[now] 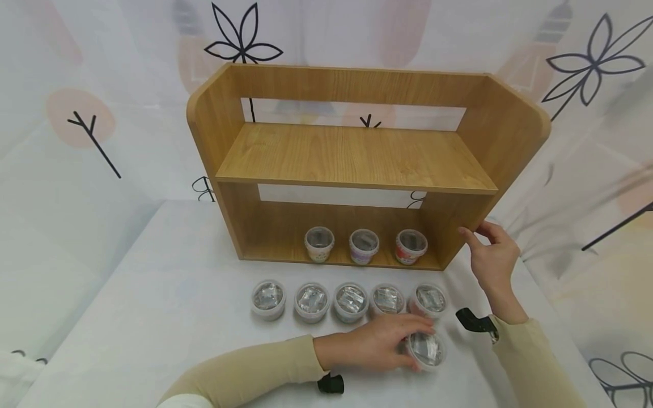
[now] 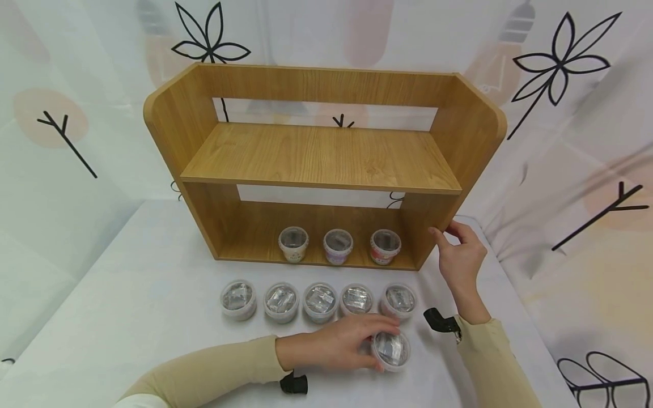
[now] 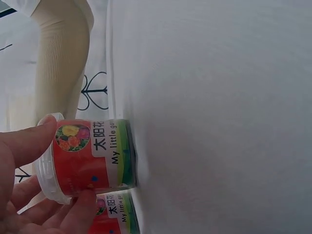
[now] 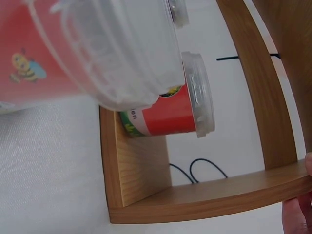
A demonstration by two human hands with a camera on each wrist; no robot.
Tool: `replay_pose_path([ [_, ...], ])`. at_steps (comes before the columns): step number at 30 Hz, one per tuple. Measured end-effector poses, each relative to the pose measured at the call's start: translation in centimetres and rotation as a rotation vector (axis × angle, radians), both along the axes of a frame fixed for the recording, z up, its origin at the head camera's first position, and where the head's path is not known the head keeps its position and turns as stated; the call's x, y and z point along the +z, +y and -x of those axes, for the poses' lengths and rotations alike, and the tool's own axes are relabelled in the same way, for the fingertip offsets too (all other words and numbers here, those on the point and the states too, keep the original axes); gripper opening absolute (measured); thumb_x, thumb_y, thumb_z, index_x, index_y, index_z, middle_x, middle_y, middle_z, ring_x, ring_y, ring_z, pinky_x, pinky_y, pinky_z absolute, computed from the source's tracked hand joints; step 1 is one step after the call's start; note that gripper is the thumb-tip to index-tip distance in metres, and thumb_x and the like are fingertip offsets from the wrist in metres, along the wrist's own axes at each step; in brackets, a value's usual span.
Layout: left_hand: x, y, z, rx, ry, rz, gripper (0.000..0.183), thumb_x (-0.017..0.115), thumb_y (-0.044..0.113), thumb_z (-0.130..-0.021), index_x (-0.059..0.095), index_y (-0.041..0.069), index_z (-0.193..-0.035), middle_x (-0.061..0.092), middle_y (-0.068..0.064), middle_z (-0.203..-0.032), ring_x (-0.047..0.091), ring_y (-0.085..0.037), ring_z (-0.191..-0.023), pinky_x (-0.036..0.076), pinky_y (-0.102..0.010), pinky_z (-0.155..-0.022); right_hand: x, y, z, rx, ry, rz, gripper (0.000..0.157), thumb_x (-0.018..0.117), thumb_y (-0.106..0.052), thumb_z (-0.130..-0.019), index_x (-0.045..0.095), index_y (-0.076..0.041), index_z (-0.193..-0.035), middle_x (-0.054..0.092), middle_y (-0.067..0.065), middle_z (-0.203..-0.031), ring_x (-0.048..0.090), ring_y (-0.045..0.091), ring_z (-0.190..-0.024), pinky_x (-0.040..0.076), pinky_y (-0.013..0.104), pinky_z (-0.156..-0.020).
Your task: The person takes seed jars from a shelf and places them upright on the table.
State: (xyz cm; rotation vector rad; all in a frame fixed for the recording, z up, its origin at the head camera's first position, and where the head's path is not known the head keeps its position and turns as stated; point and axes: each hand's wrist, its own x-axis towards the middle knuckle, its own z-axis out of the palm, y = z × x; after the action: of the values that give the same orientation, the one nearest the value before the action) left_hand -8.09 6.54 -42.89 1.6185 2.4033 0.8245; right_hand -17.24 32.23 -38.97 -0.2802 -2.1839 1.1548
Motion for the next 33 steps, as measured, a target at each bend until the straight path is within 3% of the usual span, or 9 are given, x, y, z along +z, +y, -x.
replay_pose_path([
  [9,0.1,0.1,-0.2,-0.005,-0.014,0.005,0.063,0.076,0.029,-0.089,0.050,0.012,-0.143,0.043,0.000,-0.153,0.029,-0.002,-0.141,0.018,-0.012,-0.113,0.0,0.0,-0.1,0.002,0.013,-0.001,0.038,0.079,-0.025,-0.086,0.072,-0.002,-0.116,0.070,0.007,-0.105,0.058,0.000,-0.094,0.042,0.031,-0.108],
  [20,1.3,-0.3,-0.2,0.032,-0.017,0.030,0.064,0.077,0.027,-0.089,0.049,0.017,-0.146,0.043,0.009,-0.153,0.031,0.002,-0.139,0.020,-0.012,-0.111,0.1,0.0,0.0,-0.006,-0.001,-0.006,0.038,0.079,-0.025,-0.087,0.072,-0.003,-0.117,0.070,0.009,-0.107,0.059,0.003,-0.097,0.041,0.032,-0.109],
  [29,1.3,-0.5,0.0,0.006,-0.025,0.003,0.058,0.076,0.022,-0.089,0.053,0.016,-0.142,0.045,0.006,-0.152,0.032,0.002,-0.138,0.022,-0.011,-0.111,0.1,0.0,0.0,-0.008,-0.023,0.000,0.038,0.078,-0.025,-0.088,0.071,-0.003,-0.119,0.069,0.012,-0.110,0.061,0.011,-0.103,0.041,0.034,-0.110],
  [33,1.4,-0.5,0.0,0.003,-0.046,0.015,0.056,0.075,0.020,-0.091,0.052,0.017,-0.142,0.044,0.007,-0.153,0.031,0.003,-0.138,0.022,-0.012,-0.111,0.2,0.0,0.0,-0.006,-0.010,-0.003,0.038,0.078,-0.024,-0.088,0.071,-0.002,-0.118,0.069,0.011,-0.108,0.061,0.008,-0.101,0.041,0.033,-0.109],
])
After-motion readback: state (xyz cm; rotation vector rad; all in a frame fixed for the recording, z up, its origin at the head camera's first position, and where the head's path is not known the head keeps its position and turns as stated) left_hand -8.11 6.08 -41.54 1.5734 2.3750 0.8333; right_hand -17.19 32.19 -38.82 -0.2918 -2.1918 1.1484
